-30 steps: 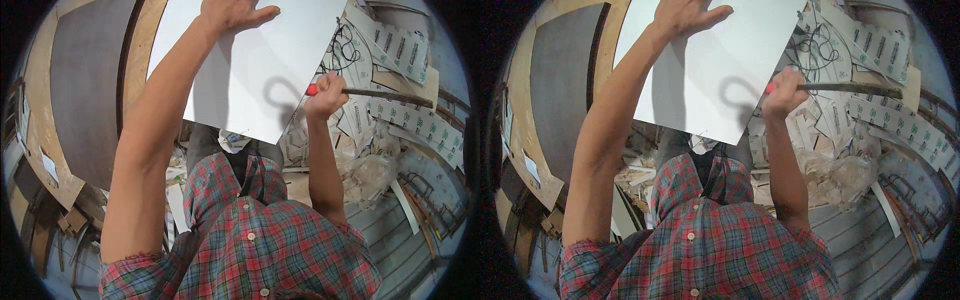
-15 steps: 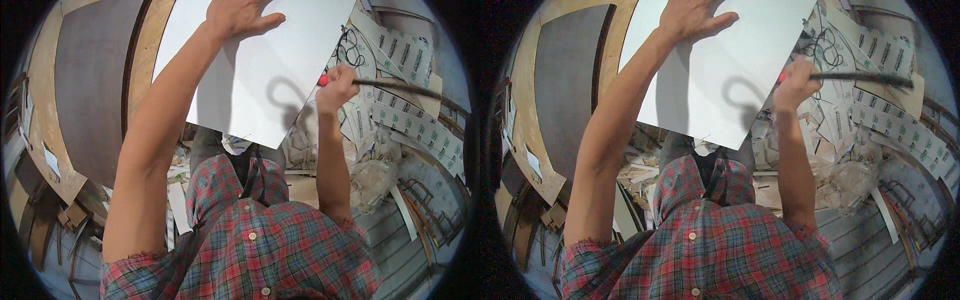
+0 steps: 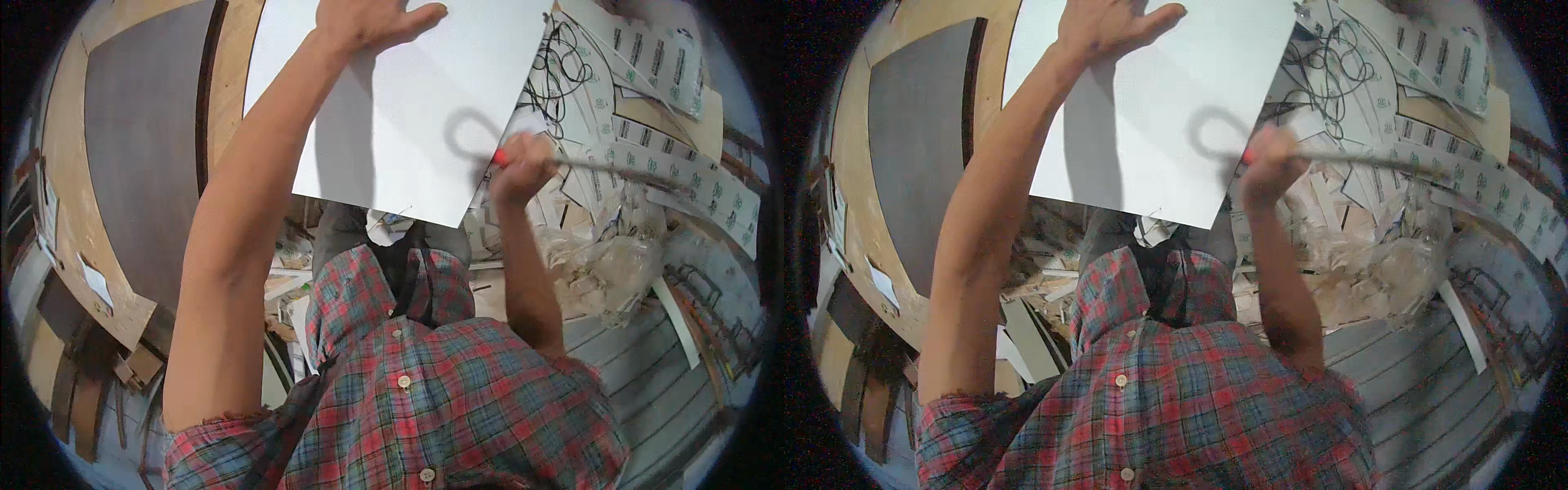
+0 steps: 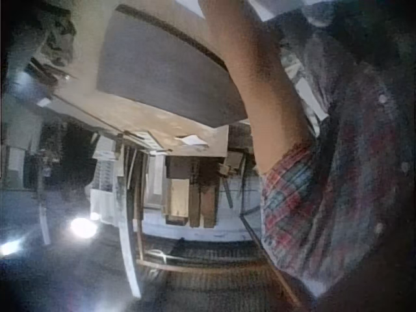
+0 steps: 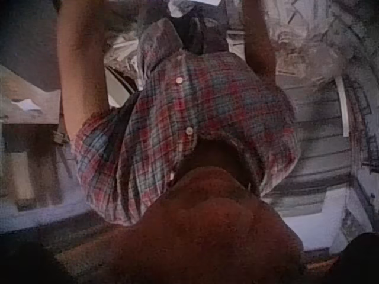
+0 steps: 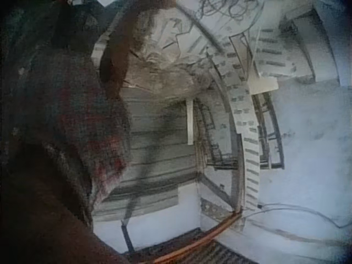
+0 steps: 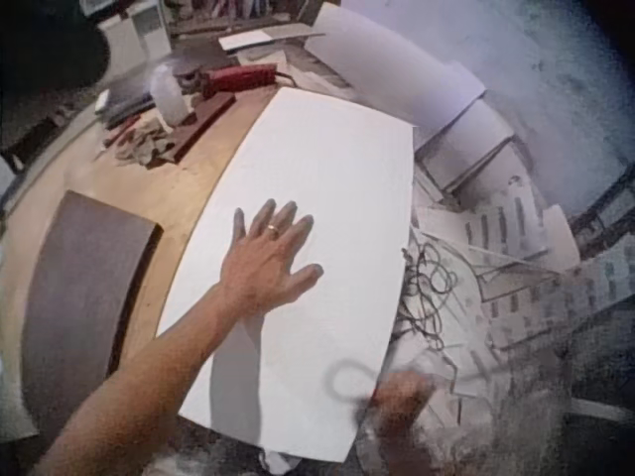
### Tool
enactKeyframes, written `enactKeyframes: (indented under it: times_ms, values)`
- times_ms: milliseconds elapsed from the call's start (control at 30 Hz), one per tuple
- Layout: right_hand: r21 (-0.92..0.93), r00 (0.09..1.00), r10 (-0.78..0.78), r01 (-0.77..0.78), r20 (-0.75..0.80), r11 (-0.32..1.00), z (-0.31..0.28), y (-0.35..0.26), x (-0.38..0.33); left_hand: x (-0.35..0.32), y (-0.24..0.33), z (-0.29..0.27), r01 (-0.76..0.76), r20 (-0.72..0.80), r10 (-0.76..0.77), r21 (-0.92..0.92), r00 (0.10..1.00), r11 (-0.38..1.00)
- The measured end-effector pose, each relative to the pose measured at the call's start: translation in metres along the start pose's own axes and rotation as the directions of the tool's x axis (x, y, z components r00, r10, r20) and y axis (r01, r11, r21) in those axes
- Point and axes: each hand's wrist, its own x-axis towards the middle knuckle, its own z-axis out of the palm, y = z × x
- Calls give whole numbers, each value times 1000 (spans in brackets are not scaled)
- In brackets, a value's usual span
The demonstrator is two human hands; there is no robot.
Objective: The person sands the edge of a white laminate board using a hand sander, then wipes the dust away from the edge with a hand.
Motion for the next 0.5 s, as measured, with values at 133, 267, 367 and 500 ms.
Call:
enactKeyframes:
  times_ms: [133,267,367,500]
  values:
    - [-328,992,118,-124,-40,937,-38,25,-43,-1,1,9,5,19,-5,-11,1000,1000]
    - [-428,993,80,-109,-85,897,-48,31,-65,2,-5,28,-16,50,3,251,999,968]
    - [-39,983,174,-177,-66,983,-43,-6,-115,8,-10,39,-41,-40,53,260,998,965]
    - [185,888,415,-381,-200,906,-50,-19,-150,7,-19,33,-19,-12,22,207,1000,978]
